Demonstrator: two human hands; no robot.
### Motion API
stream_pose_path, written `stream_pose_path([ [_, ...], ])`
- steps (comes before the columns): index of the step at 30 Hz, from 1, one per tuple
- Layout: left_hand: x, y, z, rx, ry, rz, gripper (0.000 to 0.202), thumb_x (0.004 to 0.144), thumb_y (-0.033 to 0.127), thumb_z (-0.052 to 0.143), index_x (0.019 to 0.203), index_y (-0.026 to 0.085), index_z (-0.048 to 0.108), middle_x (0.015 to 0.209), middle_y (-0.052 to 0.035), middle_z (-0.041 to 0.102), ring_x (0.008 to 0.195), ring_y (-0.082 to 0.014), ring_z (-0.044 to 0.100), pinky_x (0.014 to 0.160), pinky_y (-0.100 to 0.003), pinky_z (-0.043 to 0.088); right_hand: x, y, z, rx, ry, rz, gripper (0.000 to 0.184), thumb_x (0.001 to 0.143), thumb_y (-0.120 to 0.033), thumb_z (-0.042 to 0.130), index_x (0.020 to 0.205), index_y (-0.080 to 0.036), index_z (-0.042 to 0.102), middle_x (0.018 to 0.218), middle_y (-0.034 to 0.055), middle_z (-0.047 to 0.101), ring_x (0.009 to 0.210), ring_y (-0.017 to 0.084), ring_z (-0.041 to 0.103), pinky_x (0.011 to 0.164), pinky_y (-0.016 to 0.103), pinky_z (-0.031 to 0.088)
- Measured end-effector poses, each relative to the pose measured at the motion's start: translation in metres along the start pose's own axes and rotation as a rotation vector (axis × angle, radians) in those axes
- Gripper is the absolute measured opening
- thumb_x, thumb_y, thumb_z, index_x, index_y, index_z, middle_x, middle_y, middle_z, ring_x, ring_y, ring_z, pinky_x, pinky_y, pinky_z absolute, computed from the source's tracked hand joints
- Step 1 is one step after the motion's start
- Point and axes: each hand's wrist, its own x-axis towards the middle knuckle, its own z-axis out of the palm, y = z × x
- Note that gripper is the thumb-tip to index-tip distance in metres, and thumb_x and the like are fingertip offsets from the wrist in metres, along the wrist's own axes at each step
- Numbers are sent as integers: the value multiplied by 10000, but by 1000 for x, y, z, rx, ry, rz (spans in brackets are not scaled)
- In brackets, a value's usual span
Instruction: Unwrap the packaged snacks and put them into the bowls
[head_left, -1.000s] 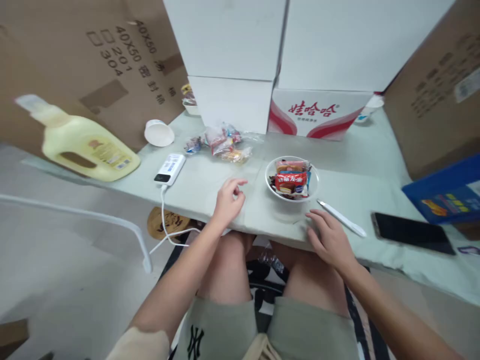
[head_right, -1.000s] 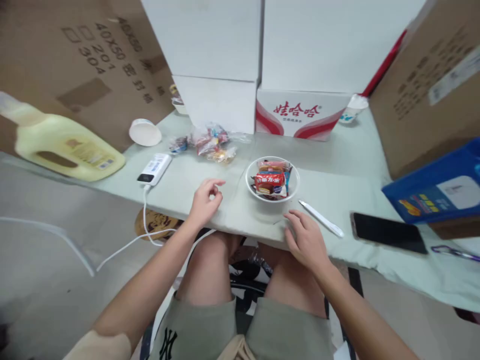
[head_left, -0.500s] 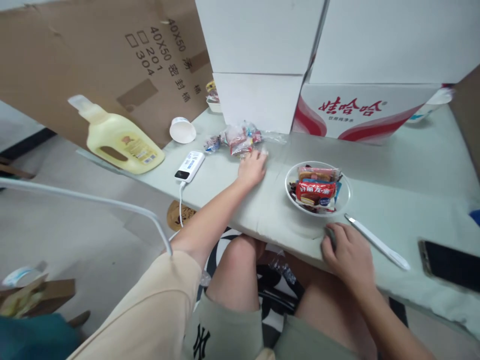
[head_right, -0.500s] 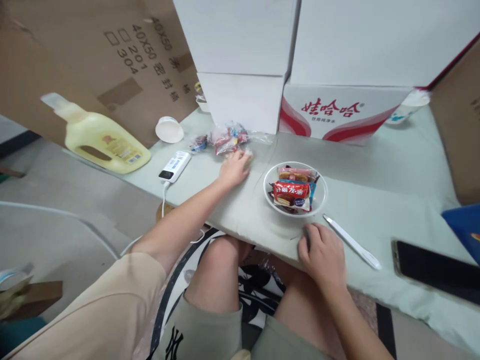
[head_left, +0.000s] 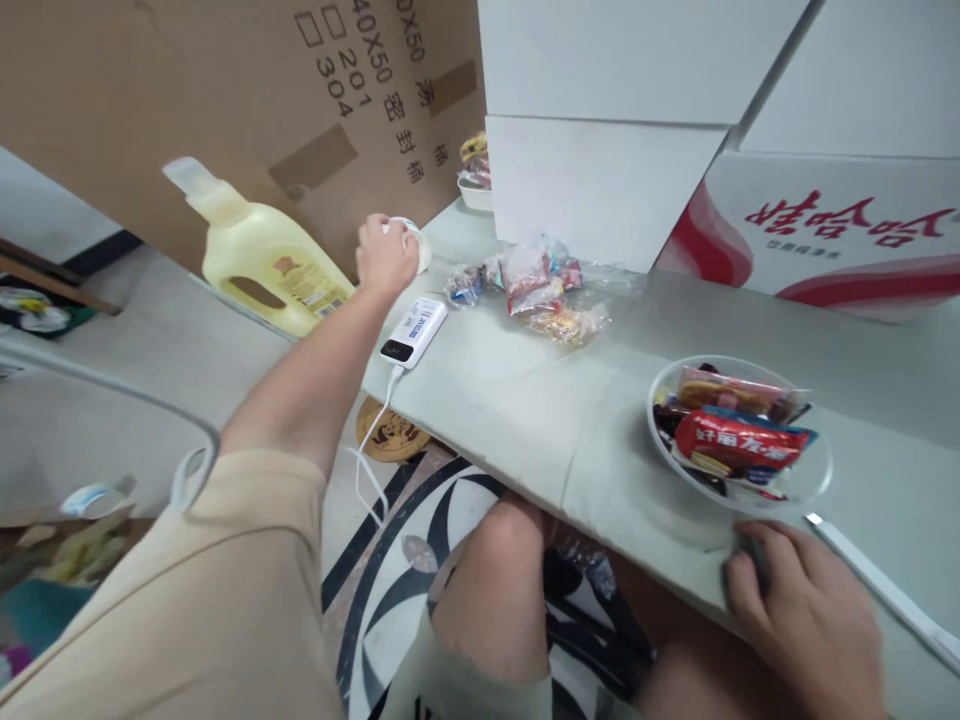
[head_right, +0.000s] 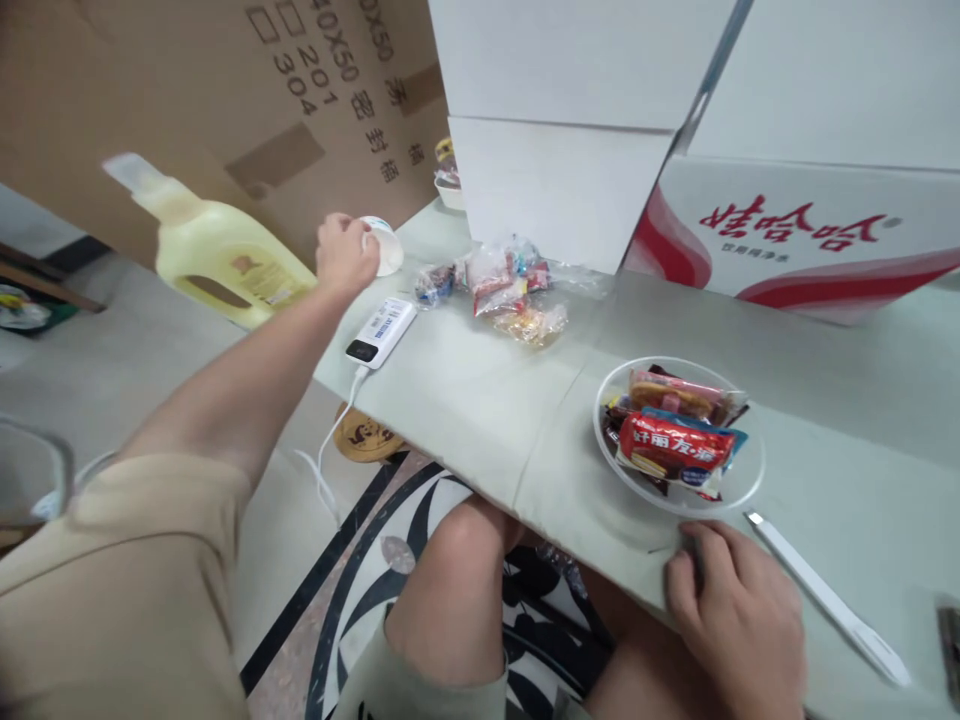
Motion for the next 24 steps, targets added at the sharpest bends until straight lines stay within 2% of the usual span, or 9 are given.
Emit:
stream_pose_path([
  [4, 26, -45, 23, -99, -200, -172, 574, 681, 578, 647, 1183, 304, 602, 1455, 19, 453, 1438, -318, 45, 1107, -558, 107, 2, -1, 1, -34, -41, -4, 224, 926, -279, 426, 1014, -164, 597, 963, 173, 662, 825, 330, 619, 762, 449, 485],
  [7, 38, -46, 45, -109, -204, -261, 593, 776, 401, 678, 1304, 257, 449, 1466, 46, 365, 1401, -229, 145, 1170, -508, 83, 2, -1, 1, -58, -65, 14, 209, 929, -273, 431, 1024, -177, 591, 979, 161, 653, 866, 324, 619, 789, 441, 484],
  [10, 52, -14, 46, -94, 161, -335, 595, 854, 174, 666, 1319, 220, 298, 1398, 55, 325, 1249, -57, 288, 1192, -327, 175, 1, -1, 1, -71, -77, 27, 195, 926, -267, 443, 1015, -178, 591, 979, 153, 650, 869, 317, 611, 790, 433, 479],
  [12, 58, 20, 29, -51, 413, -434, 650, 817, 39, 687, 1272, 191, 249, 1331, 64, 335, 1200, 35, 294, 1167, -197, 218, 1, -1, 1, -69, -80, 34, 183, 921, -252, 453, 1004, -174, 595, 980, 150, 654, 873, 310, 607, 790, 426, 474],
  [15, 39, 75, -10, -87, 479, -214, 680, 742, -93, 677, 1229, 175, 286, 1295, 85, 399, 1238, 74, 292, 1175, -141, 212, 2, -3, 0, -59, -81, 59, 165, 907, -231, 478, 993, -171, 606, 993, 143, 662, 891, 297, 603, 788, 410, 462],
  [17, 3, 106, -33, -198, 314, 95, 641, 746, -102, 612, 1280, 140, 352, 1363, 31, 458, 1288, 3, 358, 1191, -199, 236, 4, -4, -1, -55, -81, 82, 163, 900, -228, 494, 985, -166, 618, 987, 136, 663, 895, 286, 597, 785, 395, 448],
  [19, -45, 128, -43, -299, 30, 376, 590, 739, -87, 543, 1285, 127, 474, 1377, -32, 527, 1297, -114, 445, 1147, -282, 339, 5, -6, -3, -53, -92, 104, 167, 901, -229, 497, 980, -164, 629, 987, 127, 663, 897, 276, 589, 787, 383, 435],
  [22, -115, 144, -32, -351, -400, 388, 527, 715, -4, 568, 1217, 151, 603, 1295, -68, 597, 1243, -245, 527, 1092, -391, 416, 7, -7, -7, -41, -131, 146, 189, 912, -226, 481, 991, -162, 640, 1029, 124, 665, 928, 272, 580, 807, 374, 419],
  [24, -147, 148, -16, -358, -509, 345, 487, 694, 45, 591, 1164, 166, 635, 1228, -76, 630, 1177, -277, 579, 1031, -410, 462, 8, -8, -9, -33, -152, 173, 206, 915, -224, 471, 1006, -159, 644, 1051, 124, 663, 951, 271, 575, 823, 373, 409],
])
